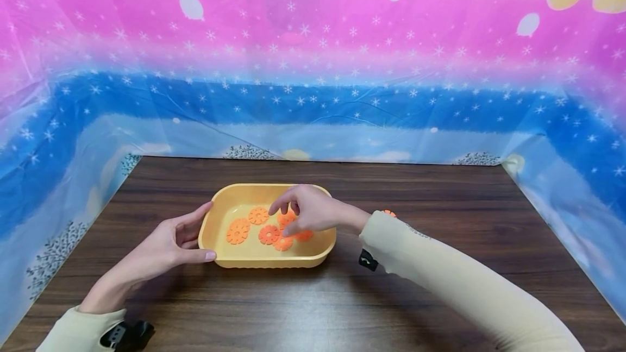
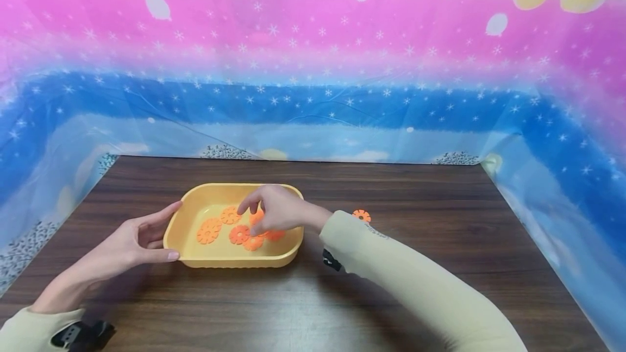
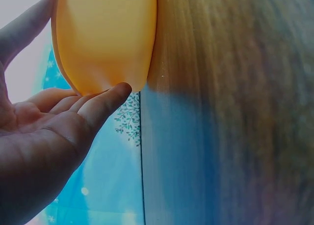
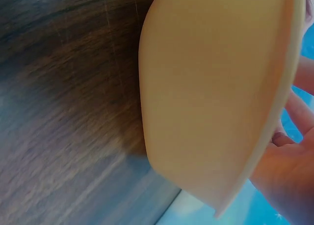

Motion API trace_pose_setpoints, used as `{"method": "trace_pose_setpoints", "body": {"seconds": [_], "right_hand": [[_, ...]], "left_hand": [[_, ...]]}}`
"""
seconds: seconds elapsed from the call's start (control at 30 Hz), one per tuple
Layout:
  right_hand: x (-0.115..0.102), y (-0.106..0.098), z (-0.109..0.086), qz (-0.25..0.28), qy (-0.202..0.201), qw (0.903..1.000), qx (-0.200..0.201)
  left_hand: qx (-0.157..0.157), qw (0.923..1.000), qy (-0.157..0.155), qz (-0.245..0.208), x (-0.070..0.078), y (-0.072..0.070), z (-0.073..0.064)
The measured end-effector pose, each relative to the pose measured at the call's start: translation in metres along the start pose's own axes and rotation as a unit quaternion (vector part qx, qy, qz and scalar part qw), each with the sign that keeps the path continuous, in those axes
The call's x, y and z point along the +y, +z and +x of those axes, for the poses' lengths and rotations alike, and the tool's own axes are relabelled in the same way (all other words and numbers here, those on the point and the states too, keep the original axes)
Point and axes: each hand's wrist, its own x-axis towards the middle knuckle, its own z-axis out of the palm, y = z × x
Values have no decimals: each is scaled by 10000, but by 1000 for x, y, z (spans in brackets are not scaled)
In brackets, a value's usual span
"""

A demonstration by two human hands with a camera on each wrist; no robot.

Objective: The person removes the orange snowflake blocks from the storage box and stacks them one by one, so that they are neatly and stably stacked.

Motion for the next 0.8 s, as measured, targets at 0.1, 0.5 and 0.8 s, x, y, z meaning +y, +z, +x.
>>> {"method": "trace_pose_setpoints", "body": {"seconds": [0.1, 0.5, 0.8], "right_hand": [[1, 2, 4, -43, -15, 10000, -59], [8, 9, 18, 144, -125, 9995, -261], [14, 15, 26, 90, -22, 9993, -373]], "left_hand": [[-8, 10000, 2, -5, 0, -1, 0], [32, 10000, -91, 0, 2, 0, -1], [60, 9998, -163, -5, 2, 1, 0]]}}
